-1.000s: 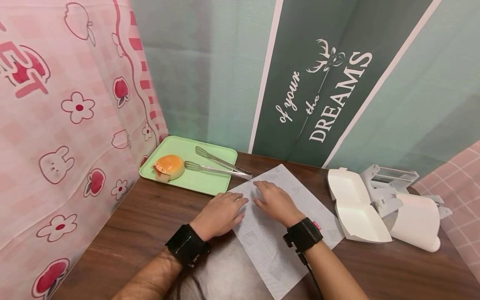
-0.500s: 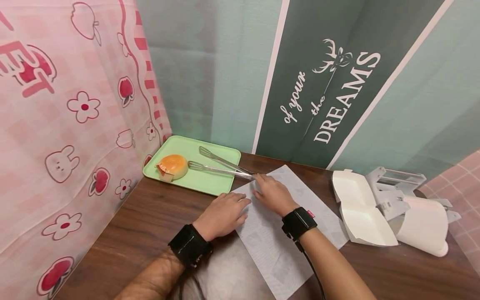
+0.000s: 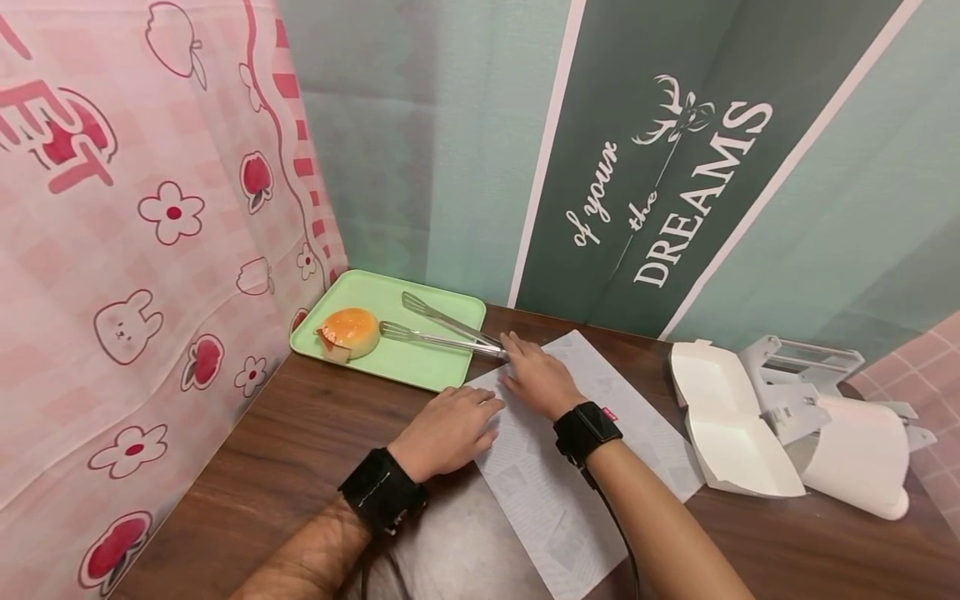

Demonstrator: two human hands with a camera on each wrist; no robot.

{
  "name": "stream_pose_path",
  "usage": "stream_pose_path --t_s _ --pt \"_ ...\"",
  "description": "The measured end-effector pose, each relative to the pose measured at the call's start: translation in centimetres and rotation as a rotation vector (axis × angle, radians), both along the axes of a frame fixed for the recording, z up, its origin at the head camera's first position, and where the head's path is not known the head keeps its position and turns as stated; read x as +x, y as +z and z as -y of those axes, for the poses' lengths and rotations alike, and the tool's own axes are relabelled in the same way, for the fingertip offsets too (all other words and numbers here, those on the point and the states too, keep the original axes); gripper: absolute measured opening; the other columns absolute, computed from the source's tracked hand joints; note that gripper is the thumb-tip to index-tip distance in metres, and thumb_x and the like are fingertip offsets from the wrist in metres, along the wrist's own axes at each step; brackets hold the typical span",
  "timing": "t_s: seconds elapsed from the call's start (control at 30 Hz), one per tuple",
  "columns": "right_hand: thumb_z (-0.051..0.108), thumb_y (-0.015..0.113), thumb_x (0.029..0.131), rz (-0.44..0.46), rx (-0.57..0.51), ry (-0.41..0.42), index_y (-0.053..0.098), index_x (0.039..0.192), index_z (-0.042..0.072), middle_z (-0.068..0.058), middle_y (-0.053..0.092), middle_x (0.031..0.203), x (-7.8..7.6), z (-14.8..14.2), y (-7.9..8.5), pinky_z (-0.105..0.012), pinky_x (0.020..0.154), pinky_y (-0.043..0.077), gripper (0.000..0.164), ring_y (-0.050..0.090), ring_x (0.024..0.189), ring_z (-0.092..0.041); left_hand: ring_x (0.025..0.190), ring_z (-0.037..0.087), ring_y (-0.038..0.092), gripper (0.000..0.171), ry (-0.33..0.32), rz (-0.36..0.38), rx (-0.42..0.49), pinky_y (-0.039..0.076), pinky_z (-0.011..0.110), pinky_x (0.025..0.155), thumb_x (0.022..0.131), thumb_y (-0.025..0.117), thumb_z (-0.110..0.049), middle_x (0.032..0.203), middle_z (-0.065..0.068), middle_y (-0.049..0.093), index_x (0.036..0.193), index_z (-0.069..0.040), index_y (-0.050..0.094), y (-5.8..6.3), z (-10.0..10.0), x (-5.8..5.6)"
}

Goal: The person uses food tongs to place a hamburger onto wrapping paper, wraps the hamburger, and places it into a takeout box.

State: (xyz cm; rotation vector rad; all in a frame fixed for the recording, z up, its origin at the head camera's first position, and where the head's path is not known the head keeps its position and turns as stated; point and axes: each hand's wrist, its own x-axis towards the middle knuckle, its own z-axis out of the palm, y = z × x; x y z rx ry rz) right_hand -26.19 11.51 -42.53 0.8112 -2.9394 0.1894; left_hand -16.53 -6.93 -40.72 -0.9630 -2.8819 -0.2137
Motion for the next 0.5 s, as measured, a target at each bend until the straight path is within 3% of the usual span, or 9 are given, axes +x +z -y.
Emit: stream_pose_path --t_s 0.5 --pt "0.037 0.066 0.098 0.059 0.053 0.005 0.041 0.151 -0.002 -0.023 0.057 0.144 -2.4 1.5 -0.1 -0.049 0.104 0.050 0.070 0.056 0.132 -0.036 0.130 0.021 0.059 0.039 0.026 0.065 -0.010 0.049 0.044 0.107 0.101 0.060 -0.032 0.136 0.005 0.064 0.136 -0.014 0.062 -0.1 0.2 -0.2"
